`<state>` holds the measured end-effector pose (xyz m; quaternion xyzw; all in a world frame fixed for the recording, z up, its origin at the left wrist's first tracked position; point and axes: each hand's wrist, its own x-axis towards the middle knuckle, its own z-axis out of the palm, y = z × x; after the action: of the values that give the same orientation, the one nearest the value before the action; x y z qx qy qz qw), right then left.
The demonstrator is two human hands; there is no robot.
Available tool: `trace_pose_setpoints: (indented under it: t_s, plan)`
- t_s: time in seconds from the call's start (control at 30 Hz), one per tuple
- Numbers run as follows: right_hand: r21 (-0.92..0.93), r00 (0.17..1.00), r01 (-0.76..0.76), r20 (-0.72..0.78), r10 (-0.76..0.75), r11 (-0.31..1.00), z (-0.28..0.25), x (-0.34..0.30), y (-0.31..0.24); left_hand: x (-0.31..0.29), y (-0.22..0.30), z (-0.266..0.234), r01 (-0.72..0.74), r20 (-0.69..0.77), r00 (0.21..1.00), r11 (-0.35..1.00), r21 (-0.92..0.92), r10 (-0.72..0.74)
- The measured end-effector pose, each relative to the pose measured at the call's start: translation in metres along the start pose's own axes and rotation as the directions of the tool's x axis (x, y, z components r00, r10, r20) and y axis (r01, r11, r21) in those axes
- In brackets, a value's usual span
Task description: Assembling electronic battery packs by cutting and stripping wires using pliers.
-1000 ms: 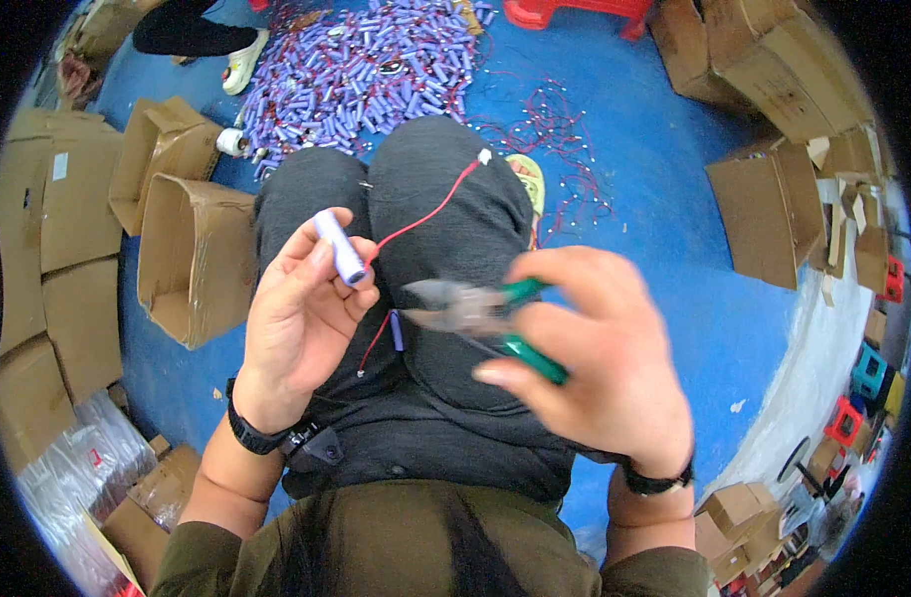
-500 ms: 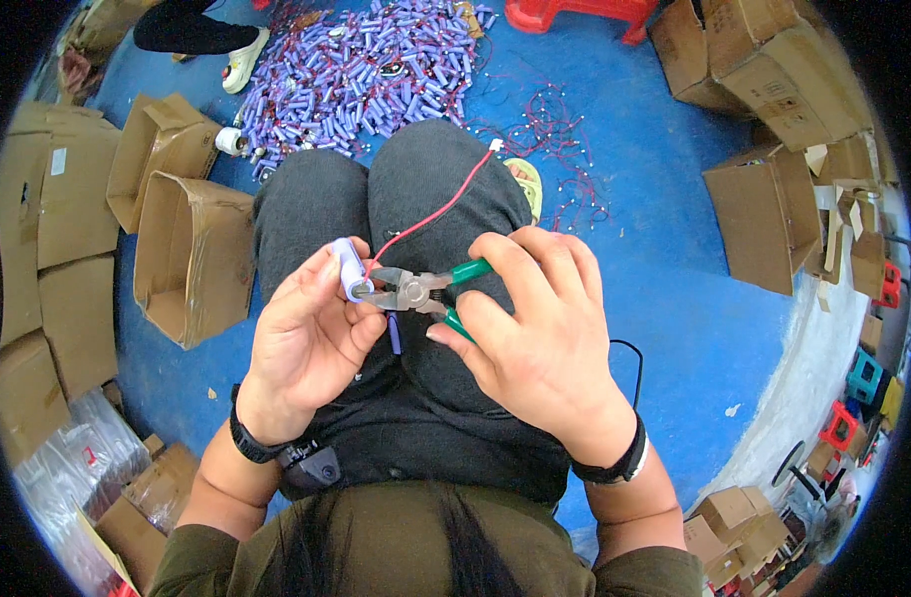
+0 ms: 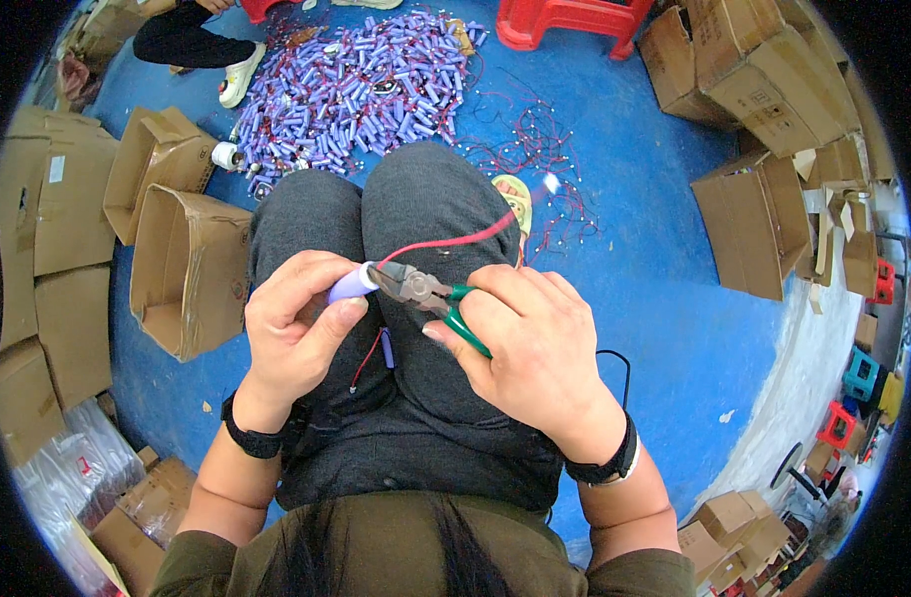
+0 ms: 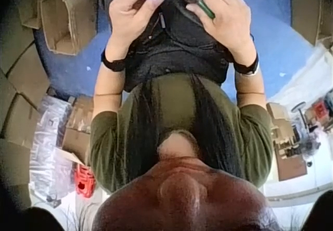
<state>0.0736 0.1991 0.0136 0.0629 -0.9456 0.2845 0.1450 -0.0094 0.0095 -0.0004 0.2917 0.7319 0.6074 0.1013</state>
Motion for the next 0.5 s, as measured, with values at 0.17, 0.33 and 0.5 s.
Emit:
trace_pose_setpoints:
  t_s: [0.17, 0.33, 0.5]
  plan:
    - [-0.492, 0.994, 0.001, -0.097, -0.056, 0.871, 0.014, -0.001, 0.007, 0.004, 0.011, 0.006, 0.199, -0.076, 0.980, 0.941, 0.276, -0.185]
    - [-0.513, 0.993, -0.079, -0.113, 0.025, 0.855, 0.017, 0.000, -0.002, 0.013, 0.017, 0.003, 0.173, -0.026, 0.983, 0.879, 0.444, -0.180]
    - [-0.520, 0.986, -0.159, -0.043, 0.160, 0.839, 0.016, 0.000, -0.008, 0.021, 0.012, 0.002, 0.430, 0.061, 0.890, 0.878, 0.212, -0.451]
